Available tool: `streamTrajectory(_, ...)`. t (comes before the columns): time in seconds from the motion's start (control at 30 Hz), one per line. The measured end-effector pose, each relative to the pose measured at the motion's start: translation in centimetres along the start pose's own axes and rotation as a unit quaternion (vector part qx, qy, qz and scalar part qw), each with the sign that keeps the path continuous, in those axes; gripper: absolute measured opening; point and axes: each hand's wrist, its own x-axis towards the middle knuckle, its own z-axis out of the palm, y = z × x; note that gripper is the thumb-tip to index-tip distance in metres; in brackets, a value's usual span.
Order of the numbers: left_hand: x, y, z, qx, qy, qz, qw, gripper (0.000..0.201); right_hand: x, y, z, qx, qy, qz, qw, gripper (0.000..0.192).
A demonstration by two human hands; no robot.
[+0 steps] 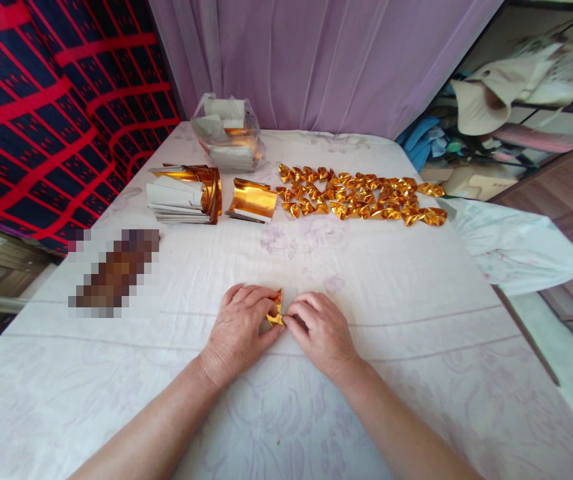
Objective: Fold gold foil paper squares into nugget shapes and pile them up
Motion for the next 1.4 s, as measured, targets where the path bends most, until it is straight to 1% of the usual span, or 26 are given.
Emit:
streamTrajectory(0.13, 0.0, -0.1, 0.1, 0.002, -0.002, 0.0, 1.0, 0.015, 0.1, 0.0, 0.0, 0.005, 0.003, 0.003, 1.0, 0.009)
streamTrajectory(0.4, 0.0, 0.0, 0.1, 0.001, -0.006, -0.003, 1.0, 0.012, 0.2, 0.4, -0.1, 0.035, -0.004, 0.009, 0.999, 0.01)
streamTrajectory(0.63, 0.0, 0.1, 0.2, 0.002, -0.01, -0.011, 1.0, 0.015, 0.3, 0.8, -0.2, 0.048, 0.013, 0.008, 0.999, 0.013)
streamTrajectory(0.8, 0.0, 0.3, 0.3, 0.002, -0.003, -0.023, 1.0, 0.012, 0.2, 0.7, -0.3, 0.037, -0.004, 0.015, 0.999, 0.004)
streamTrajectory(0.93, 0.0, 0.3, 0.3, -0.007, -0.004, -0.03, 1.0, 0.011, 0.1, 0.6, -0.2, 0.032, -0.01, 0.024, 0.999, 0.009)
streamTrajectory(1.17, 0.0, 0.3, 0.2, -0.023, -0.032, -0.049, 0.998, 0.013, 0.2, 1.1, -0.3, 0.069, -0.016, 0.024, 0.997, 0.011)
streamTrajectory(1.4, -0.1, 0.5, 0.1, -0.037, -0.03, -0.052, 0.998, 0.019, 0.3, 1.2, -0.4, 0.075, -0.012, 0.018, 0.997, 0.013)
